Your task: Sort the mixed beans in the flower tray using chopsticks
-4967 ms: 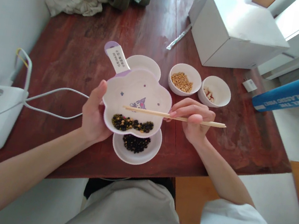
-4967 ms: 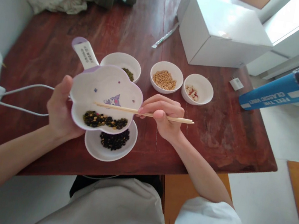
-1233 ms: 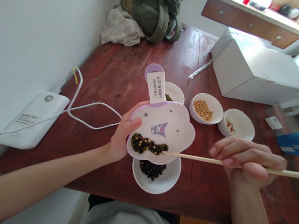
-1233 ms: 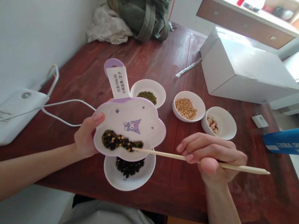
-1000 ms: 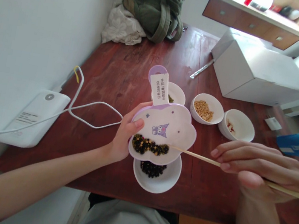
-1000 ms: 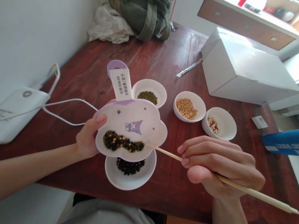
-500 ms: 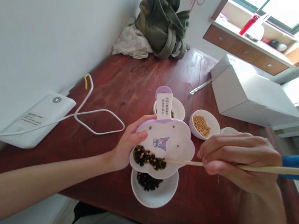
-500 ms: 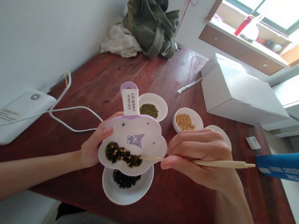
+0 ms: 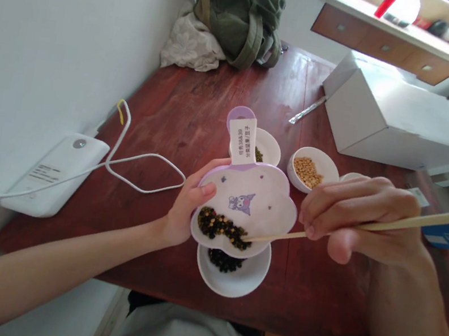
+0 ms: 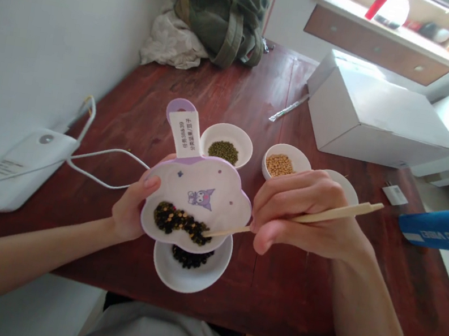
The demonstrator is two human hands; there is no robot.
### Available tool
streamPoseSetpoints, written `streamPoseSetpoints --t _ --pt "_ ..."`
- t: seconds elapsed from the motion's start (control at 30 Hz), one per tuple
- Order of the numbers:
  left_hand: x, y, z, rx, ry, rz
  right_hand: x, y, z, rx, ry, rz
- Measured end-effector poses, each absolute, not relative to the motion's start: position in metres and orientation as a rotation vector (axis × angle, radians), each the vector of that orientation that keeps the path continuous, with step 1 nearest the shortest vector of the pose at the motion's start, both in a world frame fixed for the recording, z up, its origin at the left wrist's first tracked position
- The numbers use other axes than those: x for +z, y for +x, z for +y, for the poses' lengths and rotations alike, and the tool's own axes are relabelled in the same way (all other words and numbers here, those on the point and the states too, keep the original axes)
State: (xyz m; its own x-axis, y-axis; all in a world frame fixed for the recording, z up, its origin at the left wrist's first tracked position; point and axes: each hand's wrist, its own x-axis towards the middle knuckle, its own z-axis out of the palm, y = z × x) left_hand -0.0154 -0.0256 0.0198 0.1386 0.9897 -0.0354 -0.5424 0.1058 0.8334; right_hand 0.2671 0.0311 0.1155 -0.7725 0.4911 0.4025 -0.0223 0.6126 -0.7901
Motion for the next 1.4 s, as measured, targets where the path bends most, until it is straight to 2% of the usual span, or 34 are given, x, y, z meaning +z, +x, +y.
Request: streamPoseSetpoints --t 0.53,1.13,1.4 --pt "0.022 -0.016 -0.025 1.294 0.786 0.751 0.118 0.268 0.025 0.917 -0.459 -2.133" --pt "0.022 -0.015 -0.025 1.273 0.792 0.728 0.102 0.261 0.031 1.06 -0.425 -2.179" --pt "0.018 -0.016 -0.022 1.308 0.836 0.691 0.106 0.261 0.027 0.938 -0.502 -2.078"
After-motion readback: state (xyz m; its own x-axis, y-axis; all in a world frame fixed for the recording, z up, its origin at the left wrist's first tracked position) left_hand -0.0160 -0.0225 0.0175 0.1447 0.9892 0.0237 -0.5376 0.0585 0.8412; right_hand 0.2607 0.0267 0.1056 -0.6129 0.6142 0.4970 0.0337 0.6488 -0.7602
